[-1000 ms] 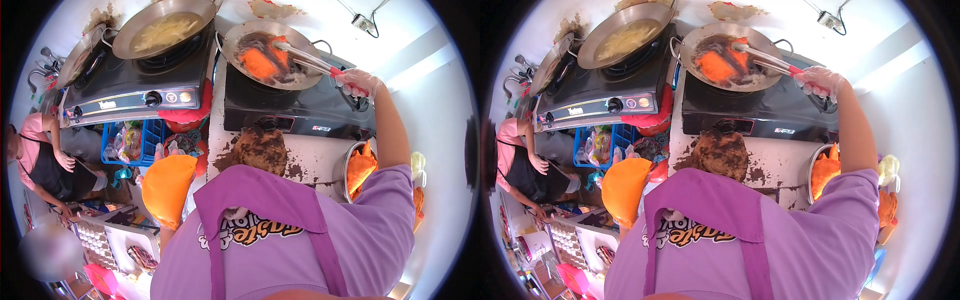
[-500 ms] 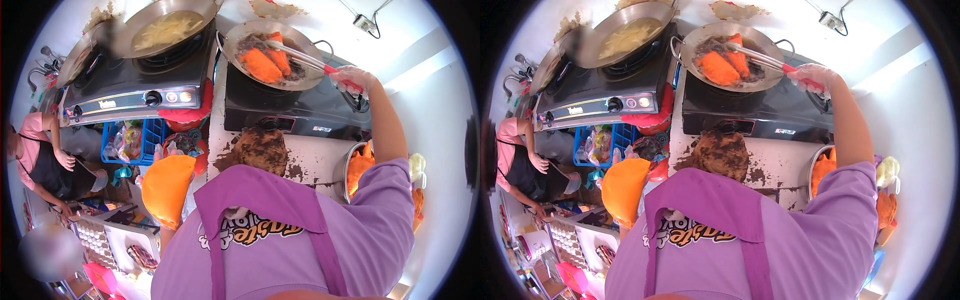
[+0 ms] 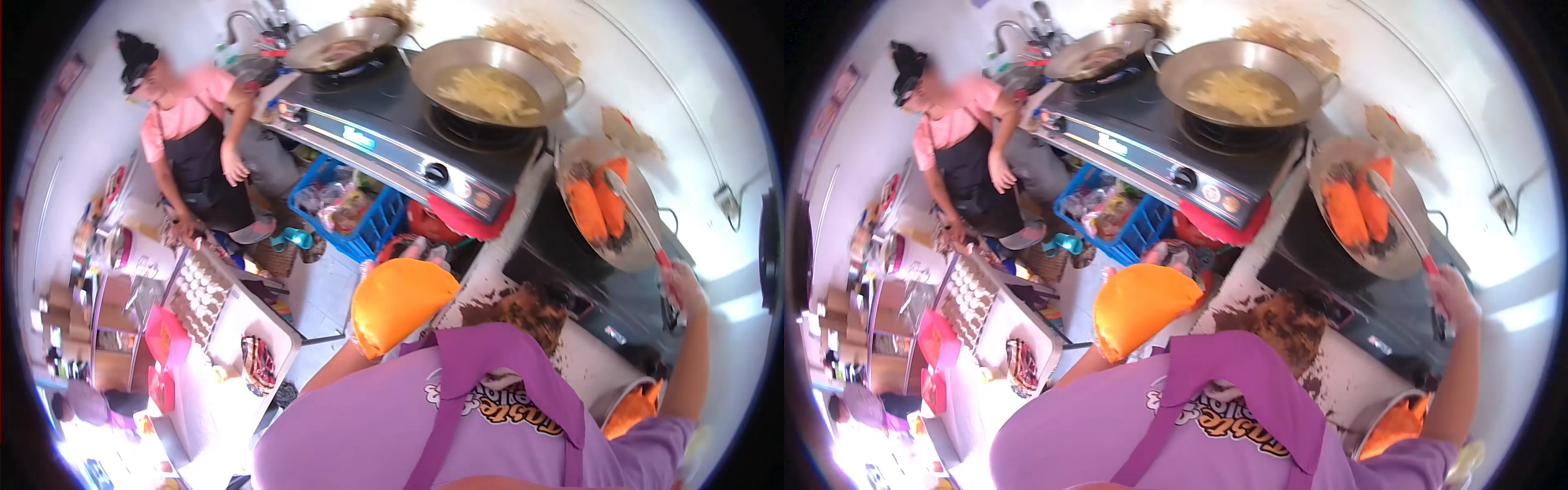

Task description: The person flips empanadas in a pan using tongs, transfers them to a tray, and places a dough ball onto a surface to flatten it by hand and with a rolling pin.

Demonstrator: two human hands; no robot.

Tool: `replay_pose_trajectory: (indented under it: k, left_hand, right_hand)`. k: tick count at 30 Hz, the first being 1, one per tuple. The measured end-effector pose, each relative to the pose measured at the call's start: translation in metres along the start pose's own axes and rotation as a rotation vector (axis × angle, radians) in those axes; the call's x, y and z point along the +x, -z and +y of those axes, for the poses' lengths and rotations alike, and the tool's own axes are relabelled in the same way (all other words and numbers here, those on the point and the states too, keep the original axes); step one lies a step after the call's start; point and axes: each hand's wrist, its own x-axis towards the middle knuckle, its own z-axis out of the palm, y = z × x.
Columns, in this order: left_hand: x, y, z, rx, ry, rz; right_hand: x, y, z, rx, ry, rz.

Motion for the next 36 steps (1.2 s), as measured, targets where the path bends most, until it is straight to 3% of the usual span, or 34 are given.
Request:
replay_pose_trajectory:
  k: [5, 10, 13, 24, 29, 33, 35, 36]
  left_hand:
    - [0.000, -0.001, 0.007, -0.235, 0.054, -0.077]
    - [0.000, -0.006, 0.005, -0.442, 0.092, 0.012]
    - [0.000, -0.009, 0.005, -0.168, 0.142, -0.039]
    - [-0.007, -0.014, 0.008, -0.267, 0.176, -0.012]
    - [-0.009, -0.011, 0.009, -0.263, 0.182, 0.002]
    - [-0.010, -0.011, 0.012, -0.284, 0.204, -0.027]
    - [-0.008, -0.013, 0.012, -0.250, 0.230, -0.056]
    - [-0.006, -0.018, 0.010, -0.224, 0.146, -0.028]
  right_hand:
    - [-0.030, -0.017, -0.019, -0.076, -0.007, 0.078]
    - [-0.040, -0.024, -0.014, -0.079, 0.004, 0.238]
    - [-0.043, -0.025, 0.001, -0.078, 0.053, 0.317]
    - [-0.067, -0.036, 0.007, -0.098, 0.145, 0.487]
    - [-0.070, -0.038, 0.014, -0.298, 0.341, 0.598]
    - [-0.069, -0.043, 0.016, -0.257, 0.229, 0.613]
    - [-0.060, -0.039, 0.039, -0.312, 0.487, 0.664]
    - [-0.063, -0.037, 0.040, -0.260, 0.412, 0.584]
